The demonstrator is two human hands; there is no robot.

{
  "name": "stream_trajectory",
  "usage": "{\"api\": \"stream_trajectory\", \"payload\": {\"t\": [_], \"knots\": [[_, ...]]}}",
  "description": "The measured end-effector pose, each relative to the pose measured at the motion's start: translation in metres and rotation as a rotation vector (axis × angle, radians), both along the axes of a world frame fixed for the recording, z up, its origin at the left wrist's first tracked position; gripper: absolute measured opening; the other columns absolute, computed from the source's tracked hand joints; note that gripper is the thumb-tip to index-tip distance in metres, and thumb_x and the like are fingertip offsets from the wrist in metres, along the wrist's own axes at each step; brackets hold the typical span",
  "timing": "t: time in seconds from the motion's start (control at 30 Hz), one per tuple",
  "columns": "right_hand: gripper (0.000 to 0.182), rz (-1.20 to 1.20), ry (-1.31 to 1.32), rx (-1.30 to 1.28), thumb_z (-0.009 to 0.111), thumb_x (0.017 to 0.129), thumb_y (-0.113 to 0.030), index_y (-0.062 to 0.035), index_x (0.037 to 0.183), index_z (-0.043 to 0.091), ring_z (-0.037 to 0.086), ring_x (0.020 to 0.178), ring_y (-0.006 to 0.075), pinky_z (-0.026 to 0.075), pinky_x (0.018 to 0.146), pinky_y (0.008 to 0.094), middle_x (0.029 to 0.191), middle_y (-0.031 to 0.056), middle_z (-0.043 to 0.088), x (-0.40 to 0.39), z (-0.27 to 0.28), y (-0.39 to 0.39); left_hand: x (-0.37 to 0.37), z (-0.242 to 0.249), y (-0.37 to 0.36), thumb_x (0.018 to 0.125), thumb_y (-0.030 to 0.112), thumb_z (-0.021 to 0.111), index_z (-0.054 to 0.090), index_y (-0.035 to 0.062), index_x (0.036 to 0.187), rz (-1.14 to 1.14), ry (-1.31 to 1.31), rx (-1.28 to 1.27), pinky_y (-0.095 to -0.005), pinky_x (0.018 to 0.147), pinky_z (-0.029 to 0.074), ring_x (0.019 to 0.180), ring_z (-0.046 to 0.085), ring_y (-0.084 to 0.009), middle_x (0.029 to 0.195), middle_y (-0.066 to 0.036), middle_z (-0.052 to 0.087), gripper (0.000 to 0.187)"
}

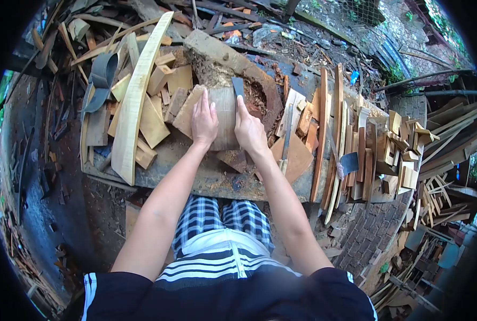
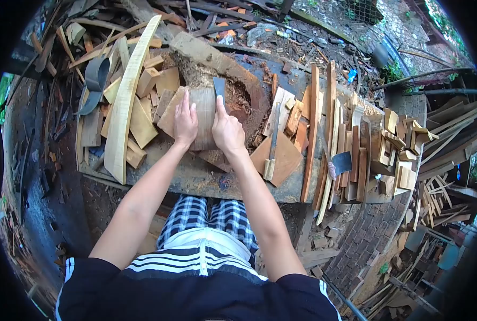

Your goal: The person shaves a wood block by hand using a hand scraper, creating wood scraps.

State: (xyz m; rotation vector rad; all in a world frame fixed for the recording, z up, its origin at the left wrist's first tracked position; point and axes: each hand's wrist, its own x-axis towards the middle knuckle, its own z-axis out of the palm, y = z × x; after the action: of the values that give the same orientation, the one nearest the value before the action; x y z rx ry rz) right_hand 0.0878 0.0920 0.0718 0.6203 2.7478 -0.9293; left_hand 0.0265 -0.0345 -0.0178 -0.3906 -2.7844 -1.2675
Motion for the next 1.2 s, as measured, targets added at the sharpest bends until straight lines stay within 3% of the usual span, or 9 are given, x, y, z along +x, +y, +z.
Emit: {"api": "stream_trajectory", "payload": {"t": [0.17,0.3,0.5,0.73,0.83,0.9,0.97,1.1,1.2], "knots": [[0.054,-0.21,0.167,-0.056,0.043,0.101,-0.031,-0.0201,0.152,0.03,0.066,0.093,0.0439,0.049,0.082,0.0519,0.099,0.0279,0.068,0.048,-0.024,0.019,-0.004,-0.002,0.003,0.097,0.036,0.054,0.028,-0.0001,0.149,0.007,-0.01,0.018,-0.0458,0.111,0.032,0.13,0.044,-0.0402,0.144,-0.024,0.045,0.068],[0.056,-0.33,-0.09,0.043,0.045,0.1,-0.033,-0.0183,0.152,0.028,0.065,0.091,0.0444,0.049,0.083,0.0526,0.098,0.0287,0.066,0.082,-0.052,0.052,-0.003,-0.015,0.001,0.094,0.041,0.057,0.024,-0.0029,0.149,-0.002,-0.009,0.001,-0.0457,0.116,0.025,0.136,0.037,-0.0401,0.146,-0.028,0.039,0.078],[0.04,-0.169,0.177,0.259,0.046,0.099,-0.036,-0.0058,0.124,0.052,0.055,0.106,0.0389,0.047,0.087,0.0504,0.117,0.0219,0.057,0.072,-0.052,0.026,-0.008,-0.016,0.001,0.094,0.042,0.058,0.019,-0.0032,0.151,-0.079,-0.081,-0.008,-0.0509,0.118,0.016,0.143,0.027,-0.0388,0.152,-0.027,0.03,0.082],[0.054,-0.423,0.145,-0.377,0.05,0.096,-0.041,-0.0041,0.135,0.045,0.054,0.113,0.0486,0.045,0.096,0.051,0.117,0.0265,0.056,0.052,-0.075,-0.042,0.018,-0.012,-0.007,0.09,0.035,0.064,0.025,-0.0053,0.146,-0.01,-0.079,0.021,-0.0458,0.116,0.023,0.138,0.031,-0.041,0.147,-0.027,0.033,0.079],[0.053,-0.304,0.107,-0.953,0.057,0.095,-0.032,-0.0018,0.137,0.044,0.058,0.114,0.0361,0.044,0.099,0.0453,0.125,0.0227,0.057,0.077,-0.046,-0.019,0.042,0.011,-0.012,0.087,0.033,0.069,0.027,-0.0059,0.144,0.038,-0.275,0.15,-0.0448,0.113,0.029,0.134,0.037,-0.0411,0.142,-0.027,0.038,0.081],[0.053,-0.193,0.285,-0.924,0.061,0.094,-0.026,-0.0021,0.139,0.044,0.053,0.121,0.0283,0.04,0.105,0.0396,0.132,0.0191,0.053,0.096,-0.094,-0.011,0.053,0.026,-0.015,0.083,0.02,0.077,0.037,-0.0011,0.138,0.094,-0.453,0.652,-0.038,0.108,0.037,0.126,0.047,-0.0248,0.136,-0.017,0.046,0.072],[0.057,-0.158,0.322,-0.965,0.063,0.093,-0.022,-0.0029,0.142,0.041,0.047,0.128,0.0262,0.036,0.109,0.0365,0.135,0.0166,0.05,0.116,-0.065,-0.005,0.054,0.063,-0.02,0.08,0.012,0.08,0.042,0.0009,0.134,0.066,-0.596,0.903,-0.035,0.102,0.044,0.119,0.053,-0.0188,0.131,-0.011,0.054,0.067],[0.056,-0.192,0.294,-1.156,0.064,0.091,-0.012,-0.0089,0.142,0.041,0.05,0.124,0.0233,0.041,0.105,0.0359,0.133,0.0085,0.051,0.115,0.005,-0.005,0.051,0.129,-0.033,0.076,0.002,0.081,0.046,0.0031,0.132,-0.211,-0.646,0.956,-0.0329,0.097,0.049,0.111,0.059,-0.0174,0.121,-0.007,0.061,0.067],[0.052,-0.075,0.434,-0.829,0.06,0.091,-0.006,-0.0099,0.14,0.044,0.052,0.124,0.0267,0.042,0.105,0.037,0.134,0.0105,0.053,0.095,0.004,-0.003,0.046,0.141,-0.039,0.073,-0.013,0.076,0.046,0.0104,0.133,-0.297,-0.619,0.964,-0.0309,0.099,0.049,0.112,0.059,-0.016,0.121,-0.003,0.061,0.071]]}}
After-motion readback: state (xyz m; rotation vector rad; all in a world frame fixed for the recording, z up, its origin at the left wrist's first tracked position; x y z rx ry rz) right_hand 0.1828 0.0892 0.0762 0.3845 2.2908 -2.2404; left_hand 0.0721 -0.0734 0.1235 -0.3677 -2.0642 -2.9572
